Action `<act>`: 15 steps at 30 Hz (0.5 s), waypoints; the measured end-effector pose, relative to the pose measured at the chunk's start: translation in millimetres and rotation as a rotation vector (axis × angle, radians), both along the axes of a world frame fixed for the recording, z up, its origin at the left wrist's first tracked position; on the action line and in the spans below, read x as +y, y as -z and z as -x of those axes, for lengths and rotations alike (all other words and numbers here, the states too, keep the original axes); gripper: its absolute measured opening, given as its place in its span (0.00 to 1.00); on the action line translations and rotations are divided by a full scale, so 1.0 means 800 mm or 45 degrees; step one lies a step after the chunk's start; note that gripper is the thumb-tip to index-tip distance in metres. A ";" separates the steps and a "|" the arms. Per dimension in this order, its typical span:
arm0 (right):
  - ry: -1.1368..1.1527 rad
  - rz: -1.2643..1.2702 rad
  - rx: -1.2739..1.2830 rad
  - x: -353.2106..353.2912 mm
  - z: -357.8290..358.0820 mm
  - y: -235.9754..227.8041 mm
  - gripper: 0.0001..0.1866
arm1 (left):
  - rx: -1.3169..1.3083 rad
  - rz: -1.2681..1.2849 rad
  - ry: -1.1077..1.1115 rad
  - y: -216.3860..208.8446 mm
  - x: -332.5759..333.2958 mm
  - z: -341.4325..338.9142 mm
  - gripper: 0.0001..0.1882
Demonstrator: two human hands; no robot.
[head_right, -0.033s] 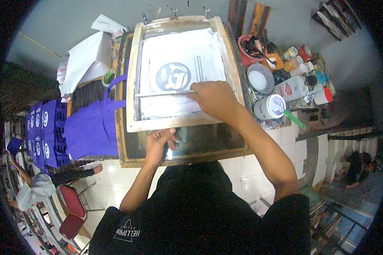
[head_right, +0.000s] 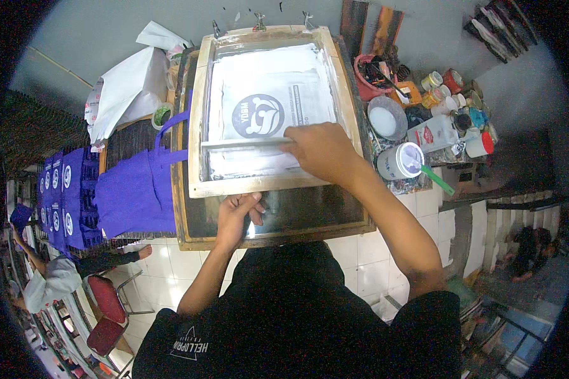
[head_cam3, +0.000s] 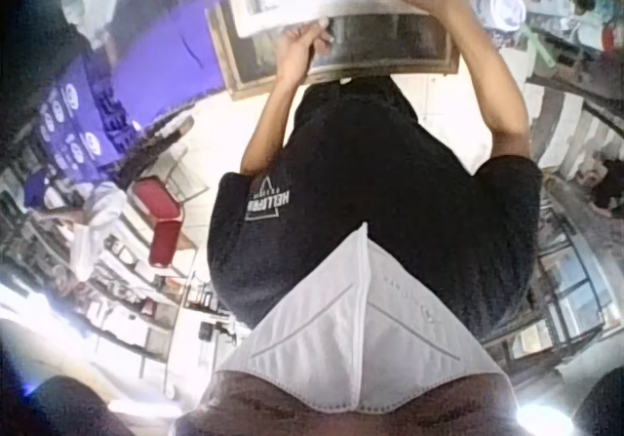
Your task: The person performs screen printing on blue tote bags by placing each bag onto a printing table and using a squeegee to apply white ink through a screen frame.
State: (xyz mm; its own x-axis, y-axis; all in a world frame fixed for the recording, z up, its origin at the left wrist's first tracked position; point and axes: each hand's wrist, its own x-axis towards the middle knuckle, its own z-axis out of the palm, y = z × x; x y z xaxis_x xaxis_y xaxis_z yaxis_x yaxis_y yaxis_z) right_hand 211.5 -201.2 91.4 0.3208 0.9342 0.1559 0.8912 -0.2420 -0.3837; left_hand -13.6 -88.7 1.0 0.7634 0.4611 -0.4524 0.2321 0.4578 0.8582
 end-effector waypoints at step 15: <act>0.046 -0.052 -0.253 0.090 -0.100 0.065 0.16 | 0.087 0.062 -0.004 -0.001 -0.003 -0.002 0.14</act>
